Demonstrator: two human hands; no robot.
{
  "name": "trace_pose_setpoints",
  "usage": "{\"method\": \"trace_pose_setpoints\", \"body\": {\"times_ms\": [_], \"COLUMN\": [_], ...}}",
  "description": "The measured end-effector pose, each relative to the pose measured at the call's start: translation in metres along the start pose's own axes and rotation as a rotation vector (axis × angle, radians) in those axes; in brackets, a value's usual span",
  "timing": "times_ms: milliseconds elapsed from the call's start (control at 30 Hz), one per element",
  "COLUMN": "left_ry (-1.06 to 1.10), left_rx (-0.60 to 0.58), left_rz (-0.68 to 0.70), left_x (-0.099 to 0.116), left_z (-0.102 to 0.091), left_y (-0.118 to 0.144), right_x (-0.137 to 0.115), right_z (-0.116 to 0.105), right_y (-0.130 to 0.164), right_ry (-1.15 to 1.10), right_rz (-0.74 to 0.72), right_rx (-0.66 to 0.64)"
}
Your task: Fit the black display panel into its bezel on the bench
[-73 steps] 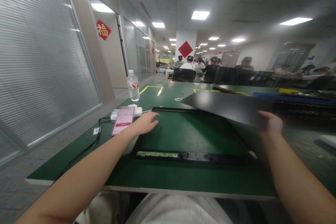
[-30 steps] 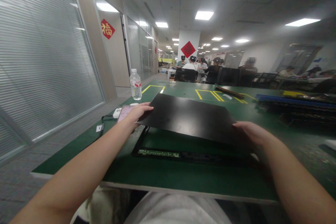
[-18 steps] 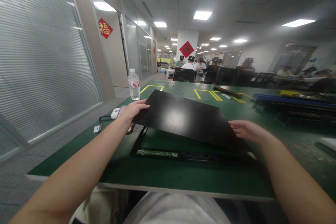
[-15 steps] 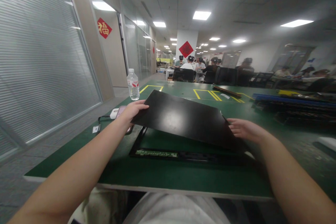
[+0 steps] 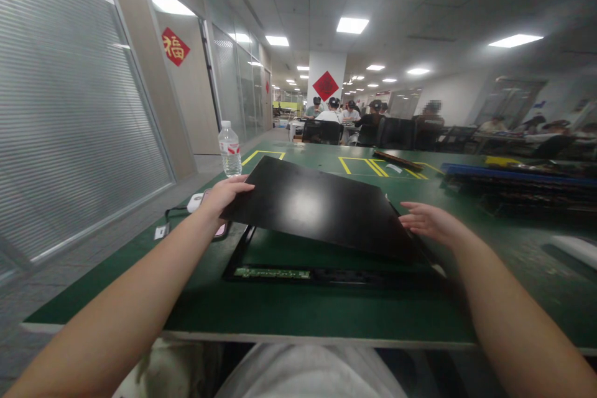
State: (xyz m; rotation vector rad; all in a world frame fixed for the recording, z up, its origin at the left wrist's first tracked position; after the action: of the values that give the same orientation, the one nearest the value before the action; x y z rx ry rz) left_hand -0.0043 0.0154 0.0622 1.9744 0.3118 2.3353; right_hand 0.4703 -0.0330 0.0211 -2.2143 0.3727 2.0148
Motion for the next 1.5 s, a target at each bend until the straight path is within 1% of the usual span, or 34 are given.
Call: {"method": "trace_pose_setpoints", "body": {"times_ms": [100, 267, 333, 533, 767, 867, 1167, 1333, 1500], "left_ry": [-0.020, -0.097, -0.147, -0.292, -0.373, -0.412, -0.413, -0.422, -0.453], "left_rx": [0.004, 0.073, 0.064, -0.022, 0.002, -0.016, -0.009, 0.023, 0.017], "left_rz": [-0.007, 0.027, 0.034, 0.007, -0.018, -0.015, -0.046, -0.072, -0.077], "left_x": [-0.003, -0.010, -0.013, -0.016, -0.019, -0.022, -0.029, -0.029, -0.029], "left_z": [0.004, 0.007, 0.006, 0.008, 0.015, 0.018, 0.024, 0.025, 0.026], "left_y": [0.003, 0.000, -0.003, -0.007, 0.001, 0.003, 0.005, 0.006, 0.007], "right_x": [0.002, 0.005, 0.005, 0.003, 0.002, 0.003, 0.005, 0.006, 0.002], "right_z": [-0.002, -0.003, -0.003, 0.000, -0.001, -0.003, -0.008, -0.006, -0.002], "right_y": [-0.002, -0.004, -0.004, -0.001, -0.003, -0.006, -0.010, -0.010, -0.007], "right_ry": [0.039, 0.119, 0.147, 0.187, 0.274, 0.333, 0.459, 0.518, 0.562], "right_rz": [0.002, 0.012, 0.018, 0.023, 0.038, 0.039, -0.002, -0.042, -0.052], "right_rx": [0.029, 0.075, 0.086, 0.108, 0.144, 0.151, 0.169, 0.167, 0.169]}}
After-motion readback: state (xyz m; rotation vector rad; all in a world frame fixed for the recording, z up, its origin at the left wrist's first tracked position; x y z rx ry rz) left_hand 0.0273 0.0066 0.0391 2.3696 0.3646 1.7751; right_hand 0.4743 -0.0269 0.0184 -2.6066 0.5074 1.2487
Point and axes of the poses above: each hand's wrist, its own y-axis away from the middle knuckle, its own z-axis out of the palm, x = y × z, the point moved 1 cm from there along -y, towards the middle knuckle, and after that the axes turned 9 degrees about -z, right-handed, at the moved point
